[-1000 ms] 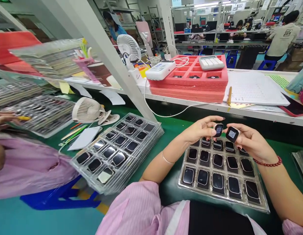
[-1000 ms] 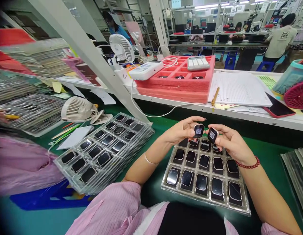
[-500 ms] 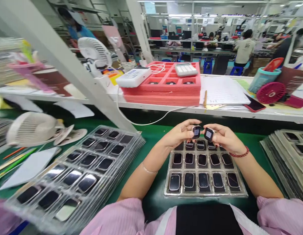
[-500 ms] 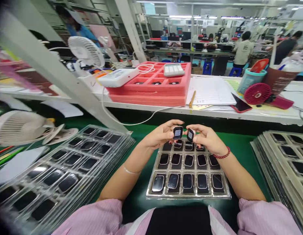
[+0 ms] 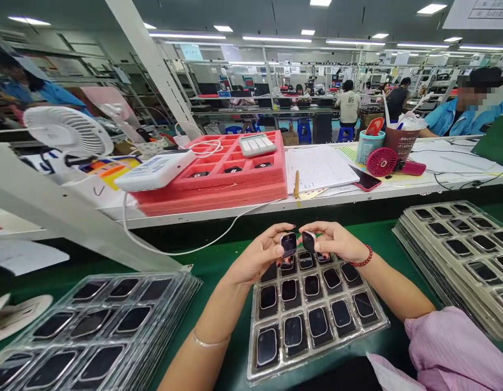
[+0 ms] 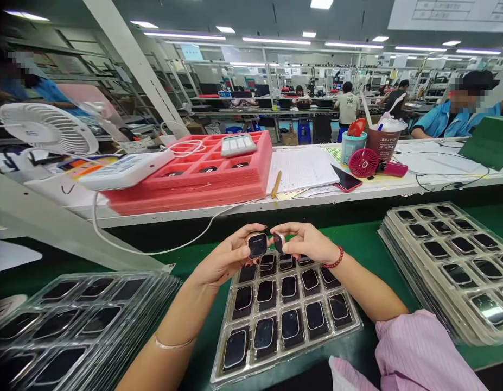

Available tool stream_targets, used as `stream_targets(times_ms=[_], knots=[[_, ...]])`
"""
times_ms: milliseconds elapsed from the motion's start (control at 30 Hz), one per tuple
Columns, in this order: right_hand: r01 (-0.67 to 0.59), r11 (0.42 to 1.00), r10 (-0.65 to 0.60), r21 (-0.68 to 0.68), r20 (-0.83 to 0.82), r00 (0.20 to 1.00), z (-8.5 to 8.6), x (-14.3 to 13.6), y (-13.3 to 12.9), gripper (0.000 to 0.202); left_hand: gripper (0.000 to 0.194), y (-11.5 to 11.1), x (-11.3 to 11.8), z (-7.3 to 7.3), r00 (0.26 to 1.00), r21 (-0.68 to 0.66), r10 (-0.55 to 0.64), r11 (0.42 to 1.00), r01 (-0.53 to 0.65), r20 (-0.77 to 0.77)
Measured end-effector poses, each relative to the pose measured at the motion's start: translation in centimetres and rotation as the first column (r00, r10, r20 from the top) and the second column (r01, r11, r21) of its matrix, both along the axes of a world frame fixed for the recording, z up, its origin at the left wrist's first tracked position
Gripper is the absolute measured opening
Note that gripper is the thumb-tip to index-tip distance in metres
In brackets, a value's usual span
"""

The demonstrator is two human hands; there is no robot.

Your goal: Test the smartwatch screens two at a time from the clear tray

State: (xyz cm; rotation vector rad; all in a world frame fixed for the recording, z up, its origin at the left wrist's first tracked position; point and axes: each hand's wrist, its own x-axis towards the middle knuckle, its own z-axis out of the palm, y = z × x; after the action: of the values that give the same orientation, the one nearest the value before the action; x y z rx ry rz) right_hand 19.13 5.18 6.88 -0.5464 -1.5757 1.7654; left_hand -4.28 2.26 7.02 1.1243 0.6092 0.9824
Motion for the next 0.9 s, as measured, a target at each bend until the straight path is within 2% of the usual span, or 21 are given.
stream_targets(times_ms=[200, 367, 500, 667, 800, 900], knots=[[0.027, 1.000, -0.027, 0.014, 0.039, 0.999, -0.5, -0.1, 0.4, 0.051, 0.055, 0.5, 0.0, -0.5, 0.999, -0.049, 0.035, 0.998, -0.036, -0.012], [0.124, 0.992, -0.123, -0.024, 0.063, 0.990, -1.2, -0.3, 1.4, 0.054, 0.053, 1.0, 0.3, -0.3, 0.978, -0.069, 0.176, 0.980, -0.185, -0.115], [0.131, 0.991, -0.129, -0.014, 0.096, 0.987, -1.9, -0.6, 1.9, 0.054, 0.054, 1.3, 0.5, -0.7, 0.939, 0.022, 0.242, 0.969, -0.244, -0.246], [0.147, 0.983, -0.162, 0.106, 0.143, 0.976, -2.5, -1.1, 1.8, 0.040, 0.032, 1.2, 1.2, -1.1, 0.880, 0.135, 0.321, 0.947, -0.291, -0.351], [0.142, 0.982, -0.161, 0.126, 0.161, 0.974, -2.5, -1.1, 1.9, 0.051, 0.042, 1.3, 1.4, -1.2, 0.883, 0.140, 0.314, 0.949, -0.282, -0.348], [0.124, 0.983, -0.147, 0.136, 0.175, 0.973, -2.4, -0.9, 1.9, 0.053, 0.051, 1.1, 1.4, -1.9, 0.885, 0.138, 0.321, 0.947, -0.291, -0.338]])
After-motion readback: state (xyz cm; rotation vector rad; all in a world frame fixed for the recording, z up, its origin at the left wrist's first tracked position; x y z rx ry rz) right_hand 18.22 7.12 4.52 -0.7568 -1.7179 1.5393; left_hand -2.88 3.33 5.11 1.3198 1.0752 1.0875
